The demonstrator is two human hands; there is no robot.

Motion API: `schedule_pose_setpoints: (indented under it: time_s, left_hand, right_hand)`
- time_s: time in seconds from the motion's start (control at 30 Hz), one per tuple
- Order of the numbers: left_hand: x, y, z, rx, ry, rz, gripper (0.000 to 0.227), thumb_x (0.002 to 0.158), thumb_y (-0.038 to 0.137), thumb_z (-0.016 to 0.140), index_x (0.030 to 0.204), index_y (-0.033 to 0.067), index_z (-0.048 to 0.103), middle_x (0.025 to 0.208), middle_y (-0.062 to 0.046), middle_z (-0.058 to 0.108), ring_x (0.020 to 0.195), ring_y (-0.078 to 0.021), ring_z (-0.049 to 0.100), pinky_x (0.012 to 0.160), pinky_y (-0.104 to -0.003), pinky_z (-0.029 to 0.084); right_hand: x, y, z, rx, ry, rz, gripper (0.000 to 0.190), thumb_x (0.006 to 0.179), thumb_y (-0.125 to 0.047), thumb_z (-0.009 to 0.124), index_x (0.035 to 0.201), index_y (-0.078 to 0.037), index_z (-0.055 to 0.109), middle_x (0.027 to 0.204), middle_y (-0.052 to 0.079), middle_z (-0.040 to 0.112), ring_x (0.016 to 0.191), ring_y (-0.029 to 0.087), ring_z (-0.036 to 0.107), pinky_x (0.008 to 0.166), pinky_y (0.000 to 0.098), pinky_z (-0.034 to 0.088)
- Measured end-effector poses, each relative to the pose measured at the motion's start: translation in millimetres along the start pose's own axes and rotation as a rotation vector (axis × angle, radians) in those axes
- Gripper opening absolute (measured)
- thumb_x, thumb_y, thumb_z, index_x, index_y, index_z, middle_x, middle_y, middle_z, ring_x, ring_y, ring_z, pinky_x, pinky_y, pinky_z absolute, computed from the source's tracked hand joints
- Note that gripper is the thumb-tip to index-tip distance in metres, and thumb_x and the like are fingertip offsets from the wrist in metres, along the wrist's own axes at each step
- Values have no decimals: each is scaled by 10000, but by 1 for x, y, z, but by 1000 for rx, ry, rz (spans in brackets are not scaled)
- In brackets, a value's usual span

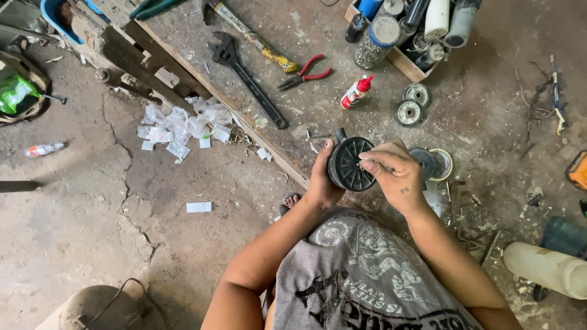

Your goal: Disassembling, applying sealant to, and reassembling an air filter on a compressor unit.

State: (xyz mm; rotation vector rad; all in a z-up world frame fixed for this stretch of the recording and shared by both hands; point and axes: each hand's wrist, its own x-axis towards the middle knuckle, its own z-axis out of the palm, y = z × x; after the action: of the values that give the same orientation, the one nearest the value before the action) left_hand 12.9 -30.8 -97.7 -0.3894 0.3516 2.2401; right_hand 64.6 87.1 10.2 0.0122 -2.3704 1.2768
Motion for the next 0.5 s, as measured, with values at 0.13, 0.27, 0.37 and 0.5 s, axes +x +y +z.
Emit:
schedule_pose_setpoints:
  time_s: [0.13, 0.27, 0.37, 0.5]
  left_hand:
    - [9, 1, -10, 26, -31, 16, 740, 990, 629, 595, 1355, -13, 634, 1246, -353, 640, 1221, -440, 614, 1086, -565, 461]
    - [18, 2, -18, 19, -72, 21, 760, 1002, 626, 588, 1377, -34, 611, 1260, -362, 629, 1222, -430, 618, 1079, -553, 472]
    - [17, 6, -8, 16, -47, 38, 722, 1005, 590, 602, 1341, -49, 625, 1184, -363, 659, 1143, -416, 663, 1043, -545, 499]
    - [23, 6, -9, 32, -43, 20, 716, 995, 593, 618, 1321, -44, 640, 1169, -371, 662, 1136, -416, 668, 1043, -532, 506]
  right_hand:
    - [0, 10, 6, 52, -21, -2, 118, 944, -84, 774, 1043, -35, 816, 930, 104, 697, 918, 235, 590, 853, 382, 499]
    - [7, 9, 8, -4, -32, -30, 117, 955, -87, 763, 1053, -50, 816, 901, 94, 631, 898, 235, 548, 835, 380, 475]
    - [12, 15, 7, -162, -12, -150, 78, 965, -112, 768, 1009, -57, 803, 881, 78, 615, 860, 271, 566, 862, 412, 465]
    - [12, 19, 7, -255, 25, -191, 75, 951, -135, 795, 952, -61, 786, 837, 46, 597, 763, 235, 537, 820, 402, 454]
